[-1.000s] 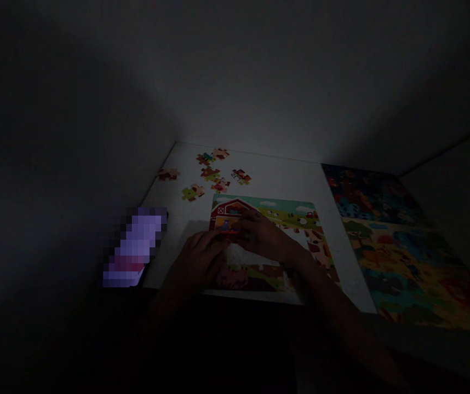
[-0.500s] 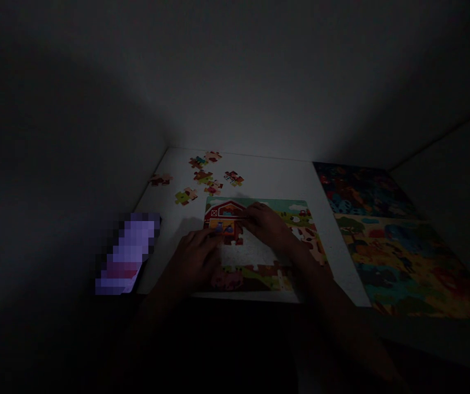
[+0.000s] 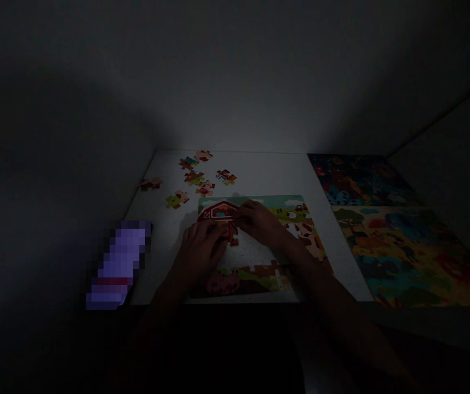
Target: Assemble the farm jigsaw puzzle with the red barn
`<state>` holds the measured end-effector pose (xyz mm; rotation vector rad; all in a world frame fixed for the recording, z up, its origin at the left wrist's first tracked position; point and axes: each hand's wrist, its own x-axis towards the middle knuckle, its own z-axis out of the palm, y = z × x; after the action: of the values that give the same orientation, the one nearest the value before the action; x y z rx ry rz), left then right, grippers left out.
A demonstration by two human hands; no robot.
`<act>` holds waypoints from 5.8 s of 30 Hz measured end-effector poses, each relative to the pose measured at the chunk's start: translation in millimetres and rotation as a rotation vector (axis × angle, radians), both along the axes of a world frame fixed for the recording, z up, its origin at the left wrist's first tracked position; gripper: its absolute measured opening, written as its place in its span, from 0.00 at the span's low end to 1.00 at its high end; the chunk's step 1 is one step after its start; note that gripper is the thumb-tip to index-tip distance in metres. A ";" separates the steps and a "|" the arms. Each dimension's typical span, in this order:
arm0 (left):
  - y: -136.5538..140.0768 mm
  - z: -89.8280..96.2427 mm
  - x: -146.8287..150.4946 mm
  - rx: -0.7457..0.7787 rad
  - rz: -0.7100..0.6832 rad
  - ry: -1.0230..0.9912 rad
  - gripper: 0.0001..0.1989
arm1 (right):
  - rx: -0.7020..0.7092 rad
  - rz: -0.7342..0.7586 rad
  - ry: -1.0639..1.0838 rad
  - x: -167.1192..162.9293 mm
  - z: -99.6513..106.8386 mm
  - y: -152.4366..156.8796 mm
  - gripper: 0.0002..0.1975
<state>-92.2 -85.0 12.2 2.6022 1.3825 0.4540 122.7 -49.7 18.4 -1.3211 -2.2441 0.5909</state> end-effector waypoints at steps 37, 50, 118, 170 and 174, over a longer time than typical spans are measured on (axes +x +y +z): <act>0.9 37.3 21.6 -0.053 -0.055 0.237 0.10 | -0.115 -0.029 0.254 4.3 -7.8 6.9 0.06; 29.4 35.3 12.4 -0.067 -0.133 0.061 0.14 | -0.449 -0.242 0.684 16.3 -5.0 25.0 0.13; 74.0 -2.6 46.9 0.065 0.001 -0.145 0.10 | -0.174 -0.473 0.789 -1.8 -25.6 120.7 0.12; 41.7 22.5 18.6 -0.042 -0.187 -0.185 0.14 | -0.539 -0.127 0.745 47.5 11.4 -21.2 0.10; 17.3 16.3 8.2 0.019 -0.221 -0.200 0.13 | -0.546 -0.094 0.715 44.8 11.7 -23.9 0.10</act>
<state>-84.0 -67.7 28.6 2.6006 1.0210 0.6736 167.5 -73.6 30.1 -1.1696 -1.4740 1.4453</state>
